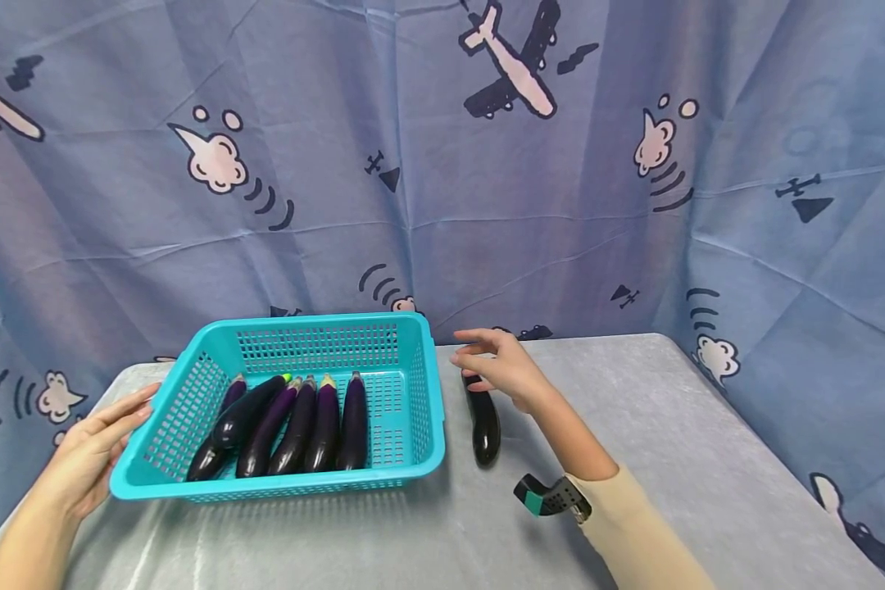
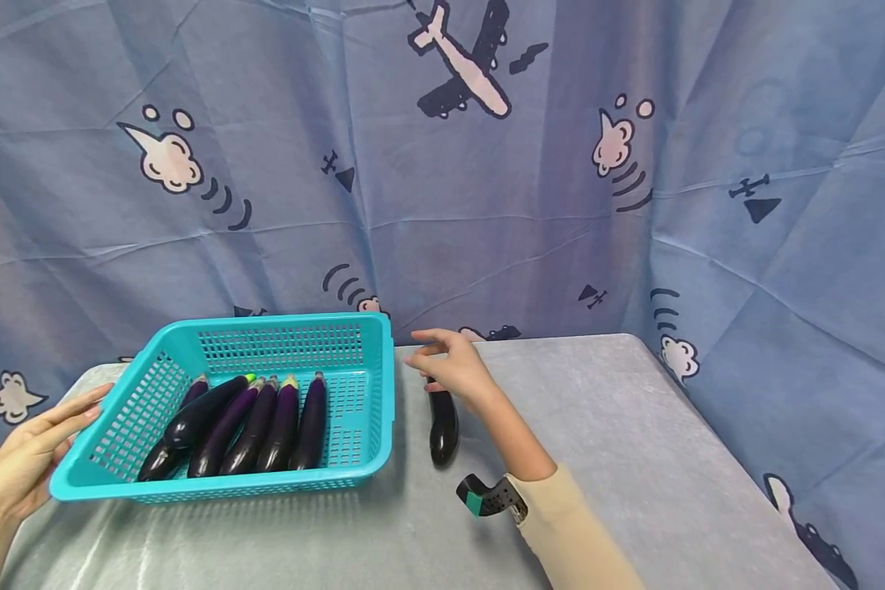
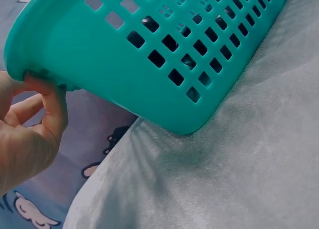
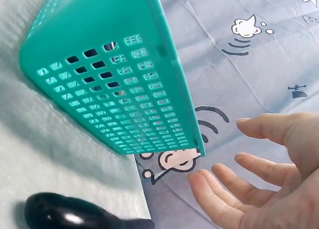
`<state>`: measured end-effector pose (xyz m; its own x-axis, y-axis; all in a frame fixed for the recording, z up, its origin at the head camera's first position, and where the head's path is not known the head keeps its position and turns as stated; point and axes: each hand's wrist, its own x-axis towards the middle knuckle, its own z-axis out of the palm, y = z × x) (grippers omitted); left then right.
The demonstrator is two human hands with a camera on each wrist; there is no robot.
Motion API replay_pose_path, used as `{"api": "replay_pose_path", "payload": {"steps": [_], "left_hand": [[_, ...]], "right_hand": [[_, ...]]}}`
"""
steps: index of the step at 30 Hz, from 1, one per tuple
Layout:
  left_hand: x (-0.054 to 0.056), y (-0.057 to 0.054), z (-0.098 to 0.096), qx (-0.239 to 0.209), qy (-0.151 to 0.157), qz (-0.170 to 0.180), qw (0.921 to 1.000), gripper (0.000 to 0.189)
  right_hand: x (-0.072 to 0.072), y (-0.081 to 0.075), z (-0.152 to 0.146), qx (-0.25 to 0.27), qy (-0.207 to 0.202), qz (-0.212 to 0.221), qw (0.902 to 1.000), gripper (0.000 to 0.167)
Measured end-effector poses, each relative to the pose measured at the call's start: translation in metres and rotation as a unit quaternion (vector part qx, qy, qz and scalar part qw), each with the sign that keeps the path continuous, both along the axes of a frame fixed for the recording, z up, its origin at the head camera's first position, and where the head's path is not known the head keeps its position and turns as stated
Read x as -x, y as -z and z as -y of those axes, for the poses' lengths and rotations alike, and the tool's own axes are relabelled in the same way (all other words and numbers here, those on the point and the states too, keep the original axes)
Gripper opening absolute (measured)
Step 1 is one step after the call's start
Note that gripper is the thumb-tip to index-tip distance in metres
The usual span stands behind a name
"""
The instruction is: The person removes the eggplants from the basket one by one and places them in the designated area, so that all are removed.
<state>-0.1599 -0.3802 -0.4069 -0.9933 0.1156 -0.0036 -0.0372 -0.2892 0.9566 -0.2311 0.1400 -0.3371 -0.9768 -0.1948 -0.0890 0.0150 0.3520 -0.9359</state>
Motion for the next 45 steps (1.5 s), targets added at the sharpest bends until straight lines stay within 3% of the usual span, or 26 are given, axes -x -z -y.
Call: {"api": "replay_pose_path", "payload": {"steps": [8, 18, 35, 45], "left_hand": [[0.000, 0.001, 0.000, 0.017, -0.009, -0.001, 0.9998, 0.045], [0.001, 0.002, 0.003, 0.012, 0.002, -0.007, 0.9999, 0.045], [0.003, -0.001, 0.003, 0.013, 0.008, -0.008, 0.9998, 0.045], [0.000, -0.002, 0.001, 0.007, 0.009, -0.005, 0.9999, 0.047]], "right_hand": [[0.001, -0.005, 0.010, -0.014, -0.007, -0.017, 0.9997, 0.051], [0.001, -0.013, 0.027, -0.009, -0.018, -0.032, 0.9993, 0.051], [-0.002, -0.028, 0.053, -0.007, -0.052, -0.026, 0.9983, 0.050], [0.005, -0.024, 0.067, -0.002, -0.070, -0.020, 0.9973, 0.048]]}}
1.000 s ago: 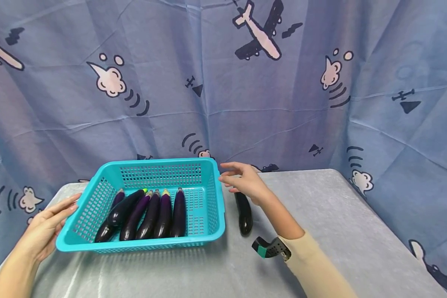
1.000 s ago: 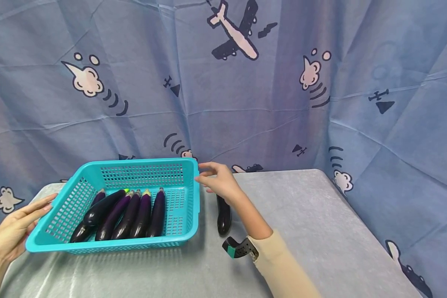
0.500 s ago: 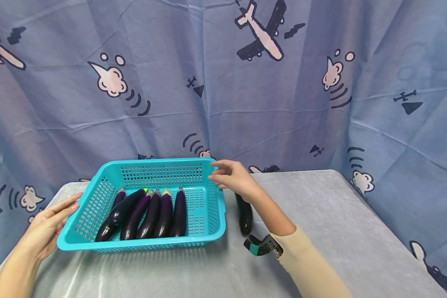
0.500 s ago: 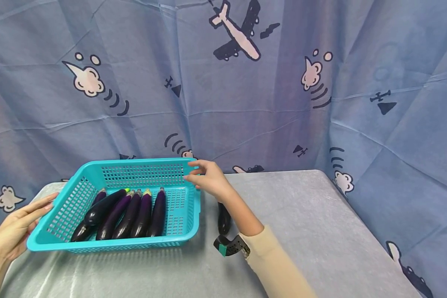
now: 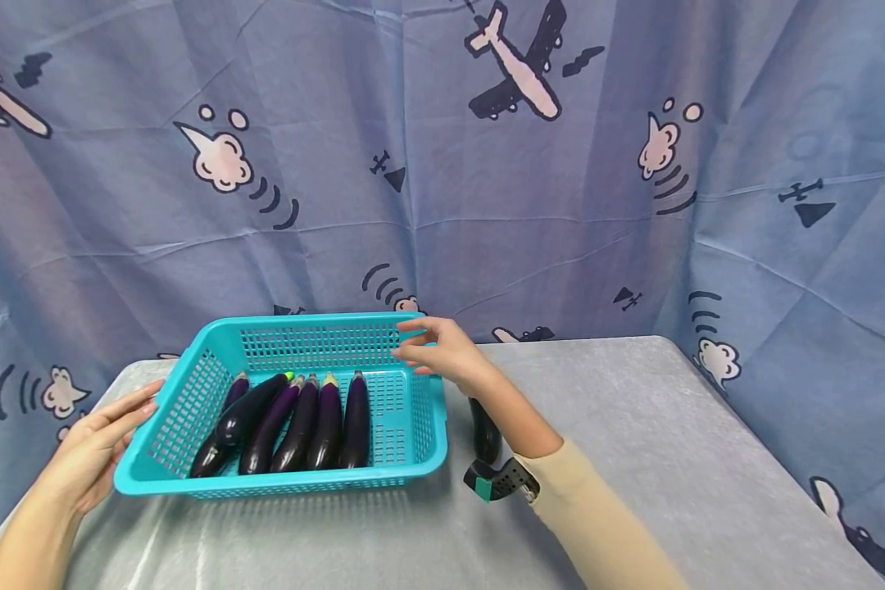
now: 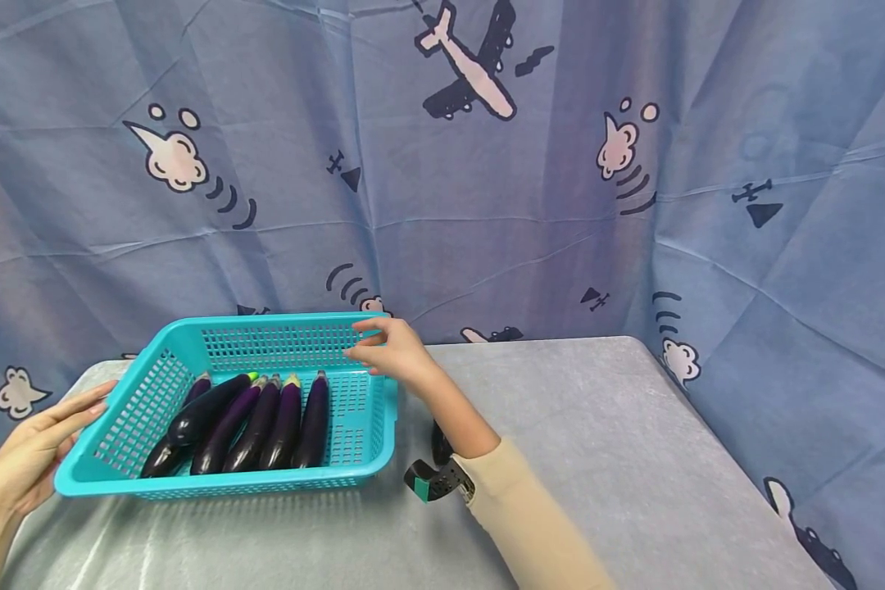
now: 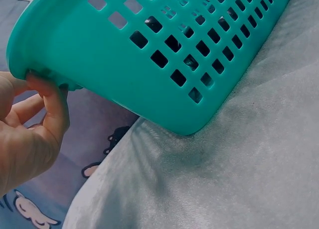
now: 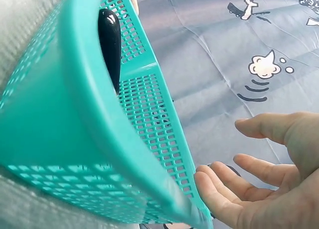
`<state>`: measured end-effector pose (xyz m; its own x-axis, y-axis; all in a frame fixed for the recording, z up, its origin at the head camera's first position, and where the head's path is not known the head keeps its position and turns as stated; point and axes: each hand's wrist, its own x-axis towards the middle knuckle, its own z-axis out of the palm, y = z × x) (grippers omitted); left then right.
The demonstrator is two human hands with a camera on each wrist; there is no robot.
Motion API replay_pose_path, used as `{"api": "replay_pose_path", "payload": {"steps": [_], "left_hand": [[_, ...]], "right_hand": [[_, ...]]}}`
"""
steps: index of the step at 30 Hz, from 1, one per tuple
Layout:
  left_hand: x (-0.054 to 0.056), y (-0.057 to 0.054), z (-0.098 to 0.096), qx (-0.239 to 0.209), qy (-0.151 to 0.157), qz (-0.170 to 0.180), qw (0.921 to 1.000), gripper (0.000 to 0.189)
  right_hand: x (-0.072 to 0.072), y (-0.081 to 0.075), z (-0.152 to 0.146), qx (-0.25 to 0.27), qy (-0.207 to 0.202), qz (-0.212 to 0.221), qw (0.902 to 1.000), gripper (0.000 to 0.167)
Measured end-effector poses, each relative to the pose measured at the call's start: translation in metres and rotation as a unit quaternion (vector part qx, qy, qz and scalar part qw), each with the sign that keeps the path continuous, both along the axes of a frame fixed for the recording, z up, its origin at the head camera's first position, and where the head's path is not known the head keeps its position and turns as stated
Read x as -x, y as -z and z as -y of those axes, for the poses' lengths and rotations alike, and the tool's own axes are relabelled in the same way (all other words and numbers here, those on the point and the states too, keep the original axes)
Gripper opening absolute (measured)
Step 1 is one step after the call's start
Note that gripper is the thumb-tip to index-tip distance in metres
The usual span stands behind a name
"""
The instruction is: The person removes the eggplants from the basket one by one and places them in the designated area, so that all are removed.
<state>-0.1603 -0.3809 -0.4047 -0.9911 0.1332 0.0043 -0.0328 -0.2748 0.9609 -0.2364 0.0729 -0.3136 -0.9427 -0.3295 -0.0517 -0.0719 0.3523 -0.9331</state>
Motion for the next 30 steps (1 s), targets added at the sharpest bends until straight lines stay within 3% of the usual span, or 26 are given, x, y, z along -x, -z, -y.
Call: {"api": "replay_pose_path", "payload": {"steps": [15, 30], "left_hand": [[-0.001, -0.001, -0.003, -0.013, -0.002, -0.003, 0.9999, 0.046], [-0.001, -0.001, -0.003, -0.007, -0.005, -0.001, 1.0000, 0.050]], "right_hand": [[0.010, 0.002, 0.023, 0.007, 0.011, 0.046, 0.9989, 0.051], [0.019, 0.018, 0.042, 0.011, 0.012, 0.079, 0.9967, 0.051]]}}
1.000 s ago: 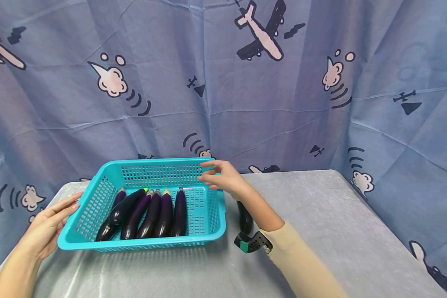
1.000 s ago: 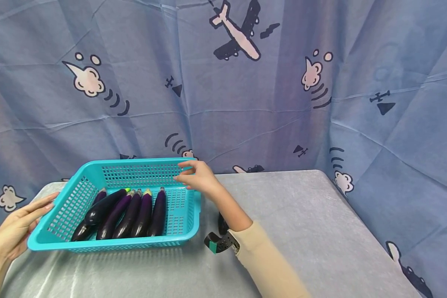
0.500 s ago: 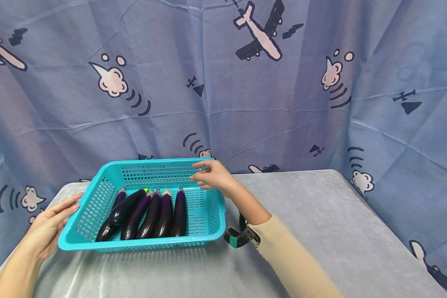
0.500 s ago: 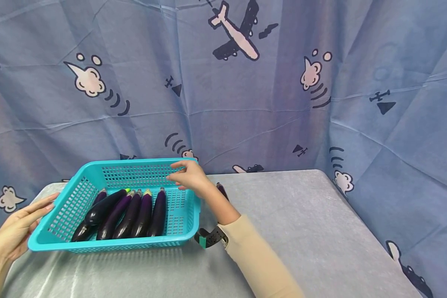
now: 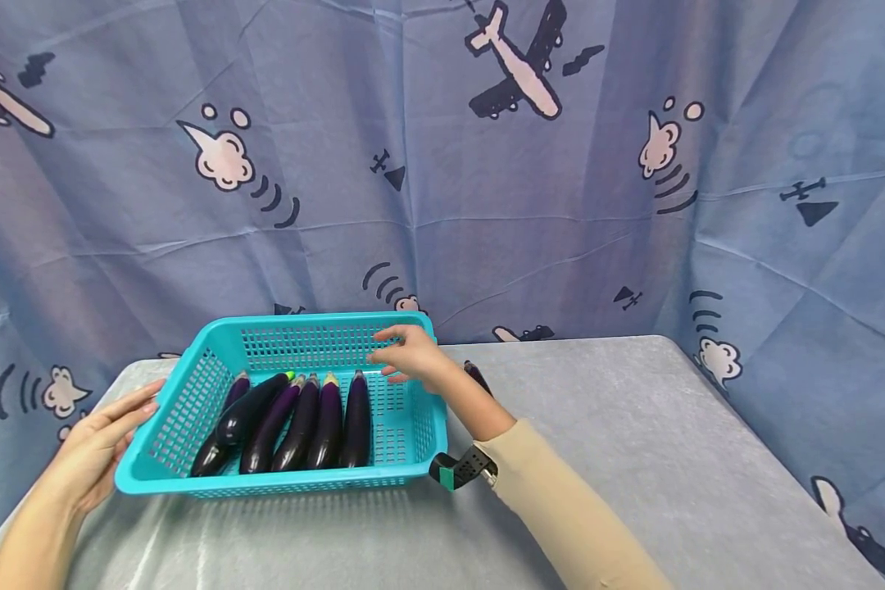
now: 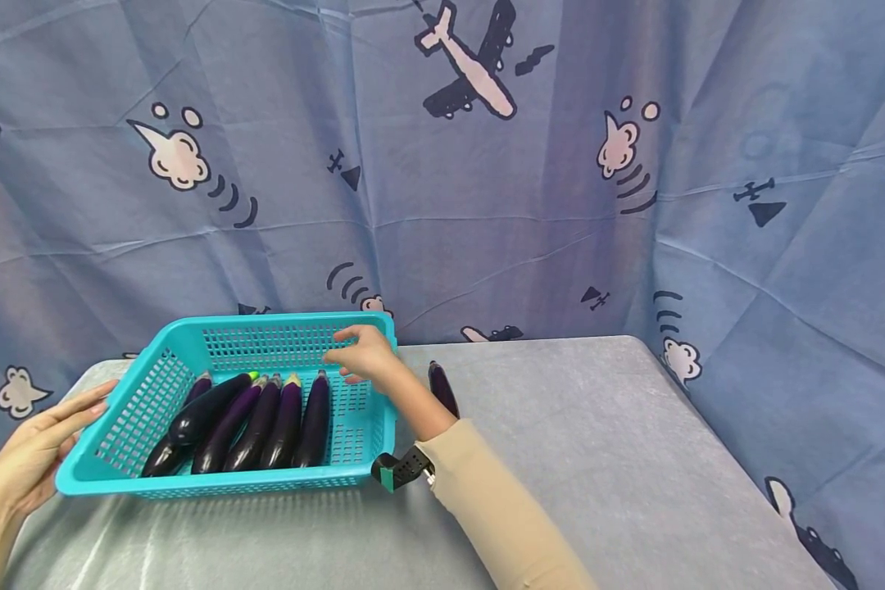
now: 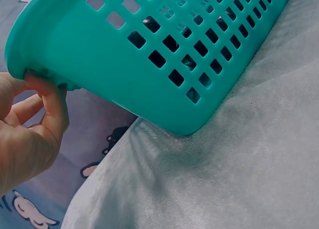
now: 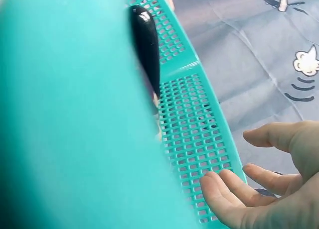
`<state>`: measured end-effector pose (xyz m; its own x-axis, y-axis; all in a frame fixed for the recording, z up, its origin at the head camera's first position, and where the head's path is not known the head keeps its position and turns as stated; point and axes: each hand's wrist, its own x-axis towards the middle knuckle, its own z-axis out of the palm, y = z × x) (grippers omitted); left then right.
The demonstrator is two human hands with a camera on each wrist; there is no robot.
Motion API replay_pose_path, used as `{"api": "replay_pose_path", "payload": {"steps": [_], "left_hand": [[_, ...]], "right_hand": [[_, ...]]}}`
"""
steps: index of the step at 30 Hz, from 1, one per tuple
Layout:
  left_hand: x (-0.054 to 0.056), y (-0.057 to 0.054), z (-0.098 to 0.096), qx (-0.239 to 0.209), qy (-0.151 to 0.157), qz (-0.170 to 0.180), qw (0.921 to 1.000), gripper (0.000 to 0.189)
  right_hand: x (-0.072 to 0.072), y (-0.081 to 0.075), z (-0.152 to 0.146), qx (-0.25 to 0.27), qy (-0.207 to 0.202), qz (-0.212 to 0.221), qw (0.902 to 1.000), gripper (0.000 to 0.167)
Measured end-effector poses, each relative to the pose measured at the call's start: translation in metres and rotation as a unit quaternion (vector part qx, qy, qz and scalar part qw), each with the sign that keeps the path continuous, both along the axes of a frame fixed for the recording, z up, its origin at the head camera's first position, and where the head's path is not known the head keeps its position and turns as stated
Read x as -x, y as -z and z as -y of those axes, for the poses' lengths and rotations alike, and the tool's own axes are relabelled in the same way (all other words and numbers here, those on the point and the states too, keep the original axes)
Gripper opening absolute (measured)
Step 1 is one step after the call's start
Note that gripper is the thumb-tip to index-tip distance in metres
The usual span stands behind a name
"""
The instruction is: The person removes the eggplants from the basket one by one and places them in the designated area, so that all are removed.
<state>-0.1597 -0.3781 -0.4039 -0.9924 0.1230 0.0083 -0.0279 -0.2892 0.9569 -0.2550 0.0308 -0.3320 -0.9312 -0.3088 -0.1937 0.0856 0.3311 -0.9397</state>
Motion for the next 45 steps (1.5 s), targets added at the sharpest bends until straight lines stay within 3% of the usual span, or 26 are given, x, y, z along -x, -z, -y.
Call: {"api": "replay_pose_path", "payload": {"steps": [6, 16, 34, 45], "left_hand": [[0.000, 0.000, 0.001, 0.005, -0.005, 0.004, 1.0000, 0.049], [0.001, 0.001, -0.002, 0.005, -0.009, -0.005, 0.9999, 0.048], [0.000, 0.002, -0.001, 0.015, -0.017, 0.002, 0.9997, 0.046], [-0.002, 0.002, -0.003, 0.005, -0.026, 0.000, 0.9996, 0.046]], "right_hand": [[-0.005, 0.006, 0.010, -0.007, 0.005, 0.014, 0.9999, 0.051], [-0.011, 0.032, 0.022, -0.008, 0.033, 0.044, 0.9984, 0.050], [-0.008, 0.036, 0.028, -0.057, -0.016, 0.147, 0.9873, 0.062], [-0.011, 0.035, 0.035, -0.076, -0.030, 0.146, 0.9859, 0.073]]}}
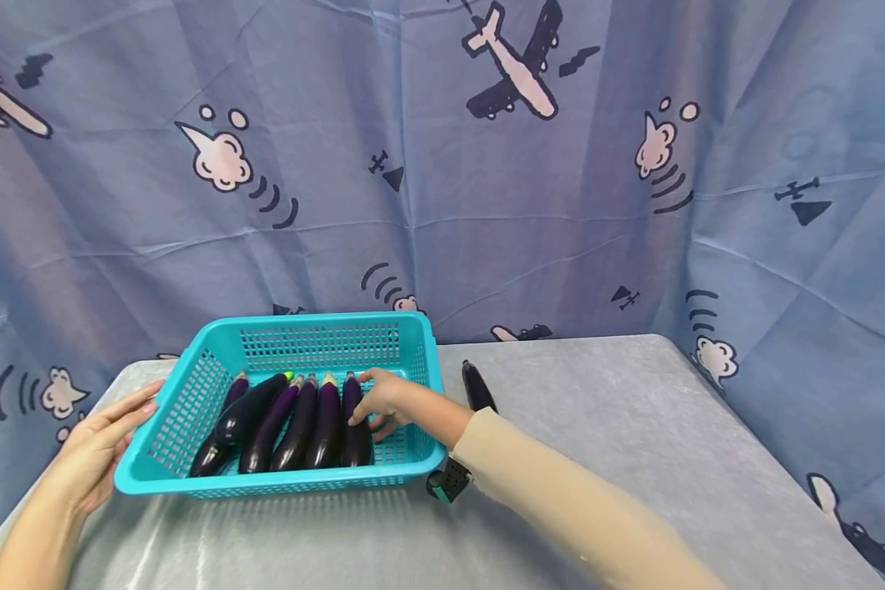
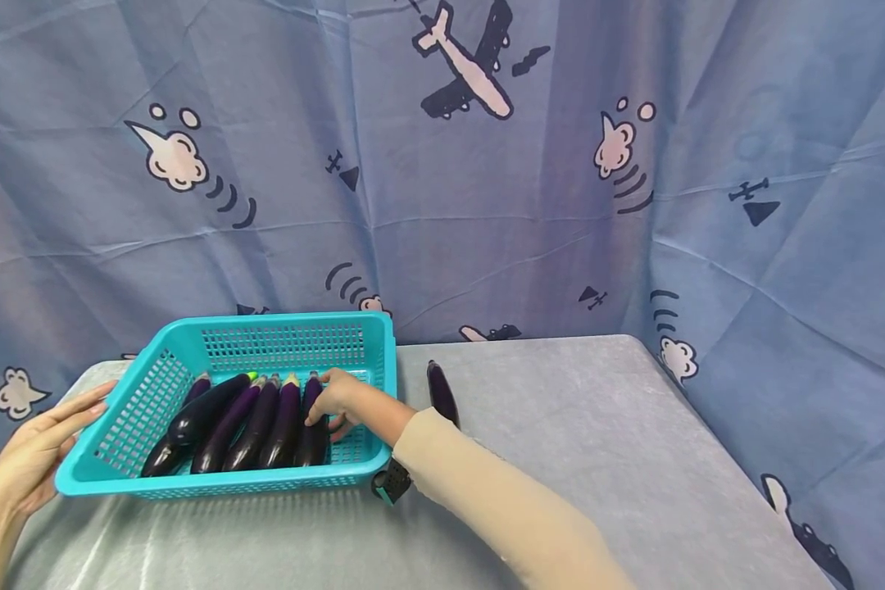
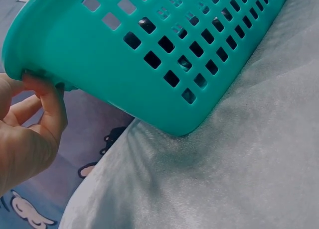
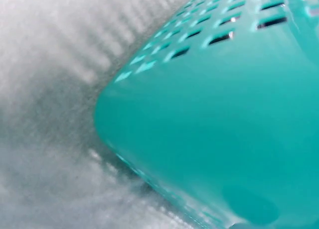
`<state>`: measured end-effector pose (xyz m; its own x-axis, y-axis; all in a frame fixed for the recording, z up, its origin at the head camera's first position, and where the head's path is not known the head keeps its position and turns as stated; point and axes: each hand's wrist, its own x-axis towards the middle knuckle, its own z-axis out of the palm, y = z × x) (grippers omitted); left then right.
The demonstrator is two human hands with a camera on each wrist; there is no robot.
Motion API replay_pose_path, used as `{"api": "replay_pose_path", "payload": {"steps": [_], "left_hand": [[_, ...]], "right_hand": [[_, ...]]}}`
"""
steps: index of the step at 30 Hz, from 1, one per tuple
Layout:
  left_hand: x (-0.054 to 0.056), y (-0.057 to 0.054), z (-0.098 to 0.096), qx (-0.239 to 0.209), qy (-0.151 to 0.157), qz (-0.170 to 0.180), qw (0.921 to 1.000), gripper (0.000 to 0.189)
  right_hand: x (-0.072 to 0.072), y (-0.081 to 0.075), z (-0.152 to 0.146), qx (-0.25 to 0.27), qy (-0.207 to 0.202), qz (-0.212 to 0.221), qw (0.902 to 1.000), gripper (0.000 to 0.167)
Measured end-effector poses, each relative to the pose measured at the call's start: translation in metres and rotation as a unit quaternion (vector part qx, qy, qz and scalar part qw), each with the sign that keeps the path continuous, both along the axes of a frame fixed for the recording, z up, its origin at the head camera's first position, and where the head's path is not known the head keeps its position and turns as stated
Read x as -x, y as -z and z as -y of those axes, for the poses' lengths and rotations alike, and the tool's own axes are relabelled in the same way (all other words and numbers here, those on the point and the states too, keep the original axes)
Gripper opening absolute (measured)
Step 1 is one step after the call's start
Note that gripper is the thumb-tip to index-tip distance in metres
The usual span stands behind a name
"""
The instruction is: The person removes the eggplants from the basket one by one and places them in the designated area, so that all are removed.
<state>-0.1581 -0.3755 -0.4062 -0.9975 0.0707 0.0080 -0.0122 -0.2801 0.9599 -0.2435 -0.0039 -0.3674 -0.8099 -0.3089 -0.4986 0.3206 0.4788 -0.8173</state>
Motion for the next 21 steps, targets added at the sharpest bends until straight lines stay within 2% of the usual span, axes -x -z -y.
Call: {"api": "replay_pose_path", "payload": {"steps": [9, 21], "left_hand": [[0.0005, -0.0006, 0.0006, -0.006, 0.011, -0.004, 0.9999, 0.046], [0.0011, 0.0002, 0.0019, -0.009, 0.014, -0.003, 0.9999, 0.046]], "right_hand": [[-0.0007, -0.0010, -0.0005, 0.007, -0.011, 0.012, 0.9998, 0.078], [0.0014, -0.0015, -0.0015, 0.024, -0.012, 0.045, 0.9986, 0.075]]}}
